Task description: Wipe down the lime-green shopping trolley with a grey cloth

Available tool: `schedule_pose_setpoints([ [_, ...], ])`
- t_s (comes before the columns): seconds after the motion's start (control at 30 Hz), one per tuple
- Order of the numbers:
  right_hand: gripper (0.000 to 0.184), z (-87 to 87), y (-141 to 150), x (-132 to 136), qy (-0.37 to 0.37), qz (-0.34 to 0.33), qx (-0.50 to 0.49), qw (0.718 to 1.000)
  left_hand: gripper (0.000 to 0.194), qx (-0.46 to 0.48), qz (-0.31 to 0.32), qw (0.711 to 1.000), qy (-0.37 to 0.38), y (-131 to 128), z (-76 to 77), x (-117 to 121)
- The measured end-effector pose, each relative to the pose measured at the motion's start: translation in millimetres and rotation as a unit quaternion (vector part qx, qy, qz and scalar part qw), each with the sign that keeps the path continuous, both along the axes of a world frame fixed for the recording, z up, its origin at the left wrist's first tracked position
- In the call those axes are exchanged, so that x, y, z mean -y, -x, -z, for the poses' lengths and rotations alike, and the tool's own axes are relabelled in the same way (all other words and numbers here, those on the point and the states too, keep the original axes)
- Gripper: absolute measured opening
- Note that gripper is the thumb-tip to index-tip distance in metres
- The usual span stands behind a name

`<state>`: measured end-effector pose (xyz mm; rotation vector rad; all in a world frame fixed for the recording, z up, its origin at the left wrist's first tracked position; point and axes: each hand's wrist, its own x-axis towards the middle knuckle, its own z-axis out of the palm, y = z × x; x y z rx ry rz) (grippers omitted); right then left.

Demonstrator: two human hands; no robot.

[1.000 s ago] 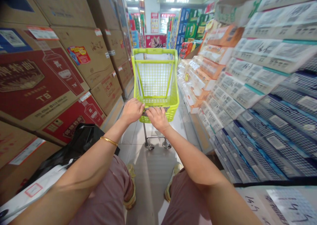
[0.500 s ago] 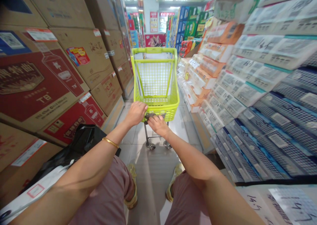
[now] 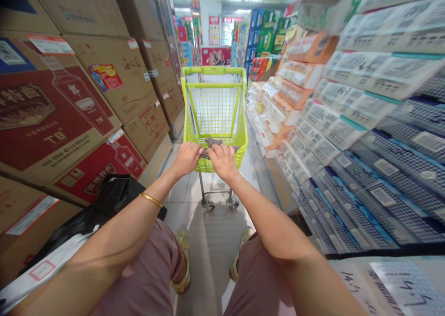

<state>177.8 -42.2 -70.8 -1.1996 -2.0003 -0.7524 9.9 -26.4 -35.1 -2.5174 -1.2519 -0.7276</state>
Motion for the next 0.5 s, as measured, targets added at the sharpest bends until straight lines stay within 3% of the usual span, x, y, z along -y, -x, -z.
schedule_pose_setpoints([
  [0.1, 0.024, 6.5, 2.3, 0.5, 0.007, -0.010, 0.021, 1.000, 0.033, 0.004, 0.000, 1.000, -0.001, 0.4, 0.3, -0.2],
  [0.37, 0.021, 53.7, 1.0, 9.8, 0.100, -0.068, 0.139, 0.983, 0.033, 0.021, 0.007, 1.000, 0.010, 4.4, 1.2, -3.8],
  [0.5, 0.021, 50.6, -0.3, 10.5, 0.095, -0.068, 0.143, 0.983, 0.032, 0.017, -0.002, 1.000, 0.017, 4.5, 0.6, -3.7],
])
